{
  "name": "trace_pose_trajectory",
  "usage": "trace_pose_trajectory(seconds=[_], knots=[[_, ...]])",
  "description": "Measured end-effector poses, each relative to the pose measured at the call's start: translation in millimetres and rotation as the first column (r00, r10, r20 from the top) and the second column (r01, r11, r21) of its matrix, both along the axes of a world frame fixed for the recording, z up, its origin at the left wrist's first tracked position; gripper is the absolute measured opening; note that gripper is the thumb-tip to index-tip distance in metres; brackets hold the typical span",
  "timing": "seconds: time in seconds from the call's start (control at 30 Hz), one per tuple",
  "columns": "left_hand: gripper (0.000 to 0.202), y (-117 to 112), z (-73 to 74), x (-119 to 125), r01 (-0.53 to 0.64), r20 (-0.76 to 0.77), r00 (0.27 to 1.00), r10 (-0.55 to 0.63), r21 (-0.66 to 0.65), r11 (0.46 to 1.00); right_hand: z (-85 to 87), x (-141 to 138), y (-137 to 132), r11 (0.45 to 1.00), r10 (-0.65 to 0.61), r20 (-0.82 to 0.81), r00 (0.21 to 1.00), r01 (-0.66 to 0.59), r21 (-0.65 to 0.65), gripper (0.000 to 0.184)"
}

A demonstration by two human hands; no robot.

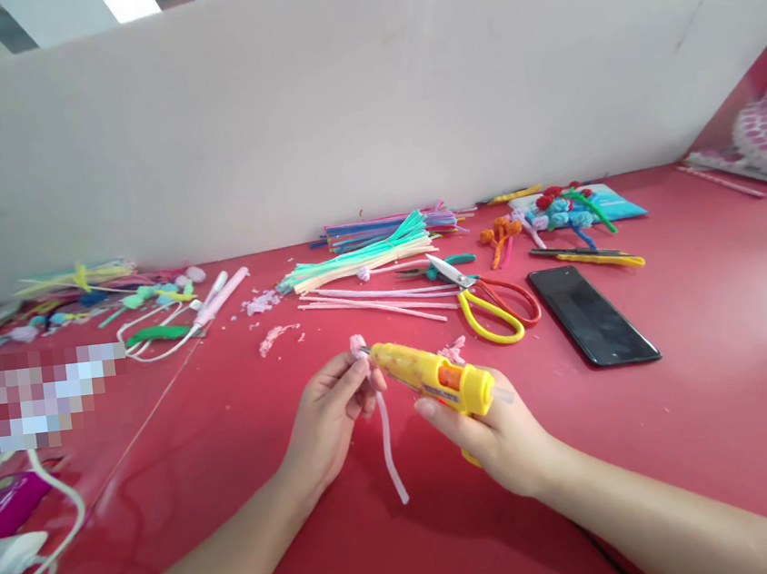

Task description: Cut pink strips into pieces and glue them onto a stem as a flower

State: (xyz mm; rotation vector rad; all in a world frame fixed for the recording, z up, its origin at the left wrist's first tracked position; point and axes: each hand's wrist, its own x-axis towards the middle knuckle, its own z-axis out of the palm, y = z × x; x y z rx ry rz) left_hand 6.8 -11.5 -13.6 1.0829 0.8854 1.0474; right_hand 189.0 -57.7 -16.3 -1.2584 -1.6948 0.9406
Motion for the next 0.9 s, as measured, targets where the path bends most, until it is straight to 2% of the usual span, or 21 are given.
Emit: trace_pose_trajectory(seconds=[0.17, 0.53, 0.67, 0.73, 0.83, 0.9], knots=[[0.018, -0.1, 1.6, 0.1, -0.005, -0.001, 1.0, 0.005, -0.016, 1.0, -0.1, -0.5, -0.4, 1.0, -0.007, -0.006, 1.0, 0.007, 0.01, 0.02], [0.018, -0.2, 3.0, 0.1, -0.011, 0.005, 1.0, 0.012, -0.032, 0.999, -4.4, 1.0, -2.0, 0.997, -0.03, -0.089, 0.996, 0.024, -0.074, 0.018], [0.019, 0.7, 1.4, -1.2, -0.046, 0.013, 0.999, 0.047, -0.044, 0.998, -7.8, 0.8, -0.6, 0.983, -0.113, -0.199, 0.973, 0.08, -0.166, 0.022], [0.018, -1.5, 2.4, -0.1, -0.043, 0.013, 0.999, 0.043, -0.03, 0.999, -6.0, -1.7, 3.2, 0.978, -0.169, -0.281, 0.945, 0.125, -0.166, 0.027], [0.015, -10.5, 7.9, 6.4, 0.044, 0.0, 0.999, -0.044, 0.034, 0.998, -1.2, -9.1, 10.0, 0.981, -0.185, -0.404, 0.896, 0.146, -0.125, 0.03], [0.017, -19.1, 12.9, 12.5, 0.166, -0.011, 0.986, -0.165, 0.061, 0.984, 0.6, -15.7, 11.7, 0.98, -0.187, -0.445, 0.876, 0.138, -0.141, 0.032]])
